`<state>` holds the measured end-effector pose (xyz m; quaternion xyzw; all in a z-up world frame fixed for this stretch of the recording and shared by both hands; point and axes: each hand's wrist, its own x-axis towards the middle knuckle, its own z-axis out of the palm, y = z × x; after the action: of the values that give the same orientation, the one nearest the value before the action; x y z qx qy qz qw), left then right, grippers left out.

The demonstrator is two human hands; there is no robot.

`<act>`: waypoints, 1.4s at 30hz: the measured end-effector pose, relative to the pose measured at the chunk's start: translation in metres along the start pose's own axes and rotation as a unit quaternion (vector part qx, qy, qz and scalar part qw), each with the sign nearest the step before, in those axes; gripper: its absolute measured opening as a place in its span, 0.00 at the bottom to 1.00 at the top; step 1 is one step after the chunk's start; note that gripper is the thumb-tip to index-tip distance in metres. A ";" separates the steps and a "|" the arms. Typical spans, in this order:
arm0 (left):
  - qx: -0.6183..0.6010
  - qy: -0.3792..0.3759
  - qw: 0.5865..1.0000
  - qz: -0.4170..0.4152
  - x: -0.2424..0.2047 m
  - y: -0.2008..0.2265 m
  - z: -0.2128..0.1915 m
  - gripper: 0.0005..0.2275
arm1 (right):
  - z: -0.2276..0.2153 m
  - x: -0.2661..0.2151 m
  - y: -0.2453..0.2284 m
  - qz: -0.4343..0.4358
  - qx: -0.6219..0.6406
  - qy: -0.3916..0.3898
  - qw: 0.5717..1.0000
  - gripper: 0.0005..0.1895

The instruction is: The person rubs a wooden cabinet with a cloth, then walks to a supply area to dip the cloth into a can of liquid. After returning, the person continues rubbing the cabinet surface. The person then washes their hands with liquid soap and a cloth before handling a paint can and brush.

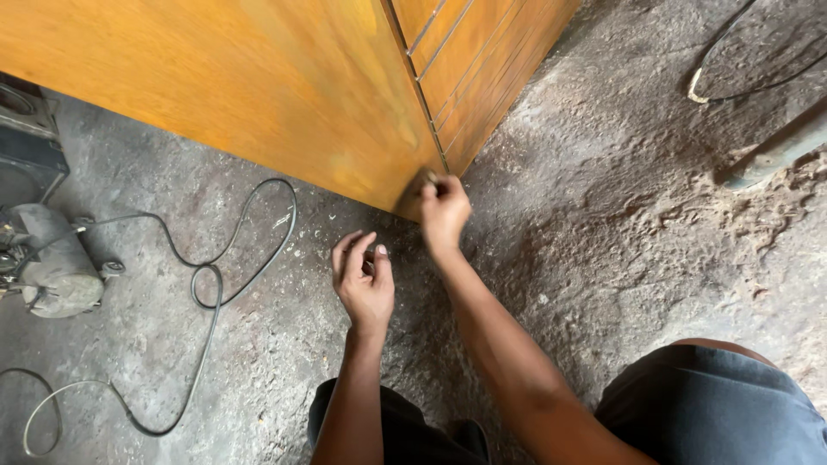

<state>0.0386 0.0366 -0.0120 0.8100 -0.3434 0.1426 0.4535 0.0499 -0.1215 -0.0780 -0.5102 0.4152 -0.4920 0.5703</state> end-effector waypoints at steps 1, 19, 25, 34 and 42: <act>-0.002 -0.006 1.000 -0.020 0.002 0.000 0.003 0.10 | 0.001 0.005 0.018 0.026 0.009 0.007 1.000 0.06; -0.072 -0.013 0.997 0.040 -0.003 0.006 0.026 0.10 | -0.031 0.053 -0.266 -0.202 0.304 -0.124 0.923 0.03; -0.054 -0.007 0.998 0.039 -0.002 0.021 0.021 0.10 | -0.069 0.061 -0.303 -0.388 0.161 -0.040 0.907 0.06; -0.046 -0.011 0.996 0.081 -0.002 0.027 0.024 0.09 | -0.045 0.078 -0.319 -0.572 -0.038 0.024 0.819 0.12; -0.049 -0.001 0.996 0.078 -0.005 0.025 0.023 0.10 | -0.038 0.076 -0.308 -0.575 -0.046 0.019 0.816 0.12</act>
<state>0.0165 0.0111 -0.0113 0.7574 -0.4125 0.1599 0.4802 -0.0165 -0.2018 0.2241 -0.6720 0.0788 -0.7206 0.1512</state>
